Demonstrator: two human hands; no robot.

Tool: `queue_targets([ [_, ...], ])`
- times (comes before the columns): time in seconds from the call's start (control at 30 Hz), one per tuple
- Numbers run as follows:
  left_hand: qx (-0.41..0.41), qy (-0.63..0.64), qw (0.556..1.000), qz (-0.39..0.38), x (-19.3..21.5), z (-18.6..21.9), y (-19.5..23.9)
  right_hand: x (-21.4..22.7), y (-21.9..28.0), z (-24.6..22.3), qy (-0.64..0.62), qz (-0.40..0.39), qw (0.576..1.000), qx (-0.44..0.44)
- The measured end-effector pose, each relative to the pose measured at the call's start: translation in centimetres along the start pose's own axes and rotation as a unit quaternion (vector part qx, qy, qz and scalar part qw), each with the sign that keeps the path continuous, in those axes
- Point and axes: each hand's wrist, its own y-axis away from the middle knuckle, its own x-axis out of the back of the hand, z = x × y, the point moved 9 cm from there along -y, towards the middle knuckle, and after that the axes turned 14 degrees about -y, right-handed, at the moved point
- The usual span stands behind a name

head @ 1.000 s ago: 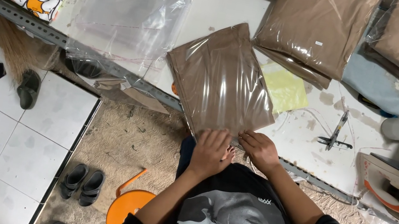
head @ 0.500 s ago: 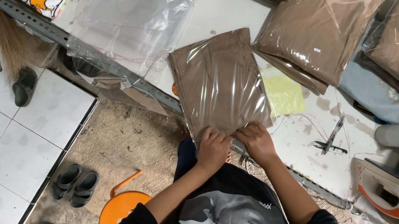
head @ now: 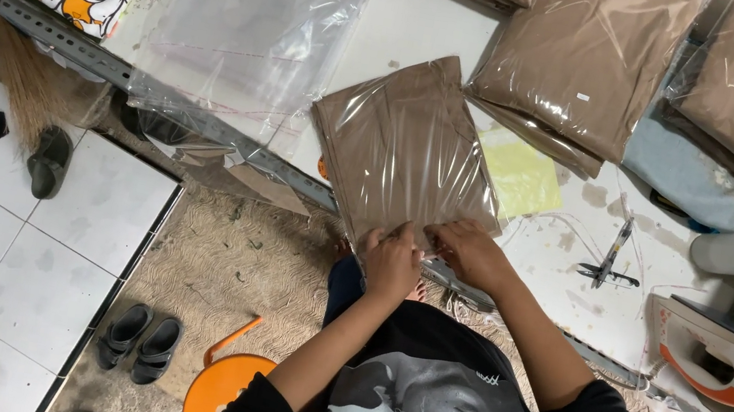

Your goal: The person folds brown trousers, places them into clear plastic bags, and seals the bags. They then place the packaged trousers into a brown laundry basket. The person repeats this process with several trousers.

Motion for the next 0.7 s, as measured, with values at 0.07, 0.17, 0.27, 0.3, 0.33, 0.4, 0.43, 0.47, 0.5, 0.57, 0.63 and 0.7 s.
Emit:
queue_targets([
  [0.07,0.000,0.002,1.000,-0.008,0.2,0.1,0.1,0.2,0.3,0.7,-0.008,-0.007,1.000,-0.012],
  [0.17,-0.001,0.005,1.000,-0.011,1.1,0.5,0.1,0.3,0.7,1.2,0.063,-0.010,0.998,-0.017],
  [0.27,-0.007,0.000,1.000,0.003,1.3,0.6,0.4,0.5,1.2,1.5,0.166,0.012,0.986,-0.008],
  [0.3,-0.012,-0.004,1.000,0.013,1.3,0.6,0.6,0.8,1.3,1.6,0.193,0.030,0.981,-0.004],
  [0.33,-0.011,-0.005,1.000,0.013,0.9,0.5,0.8,0.8,1.3,1.9,0.192,0.030,0.981,-0.004],
  [0.4,-0.019,-0.021,0.999,0.036,0.5,0.5,1.0,1.0,1.4,2.3,0.184,0.034,0.982,0.013],
  [0.43,-0.020,-0.021,0.999,0.037,0.6,0.5,1.0,1.0,1.4,2.5,0.185,0.034,0.982,0.013],
  [0.47,-0.027,-0.025,0.999,0.037,0.7,0.7,1.0,1.0,1.4,2.4,0.187,0.038,0.981,0.029],
  [0.5,-0.033,-0.029,0.998,0.038,0.8,0.8,1.1,1.0,1.3,2.2,0.188,0.042,0.980,0.047],
  [0.57,-0.035,-0.031,0.998,0.042,0.7,0.9,1.1,1.1,1.2,2.3,0.205,0.043,0.977,0.045],
  [0.63,-0.035,-0.035,0.998,0.044,0.7,0.9,1.2,0.8,1.1,2.6,0.221,0.043,0.973,0.044],
  [0.7,-0.034,-0.049,0.998,0.038,0.9,1.0,1.1,0.1,1.0,4.1,0.250,0.024,0.968,0.005],
])
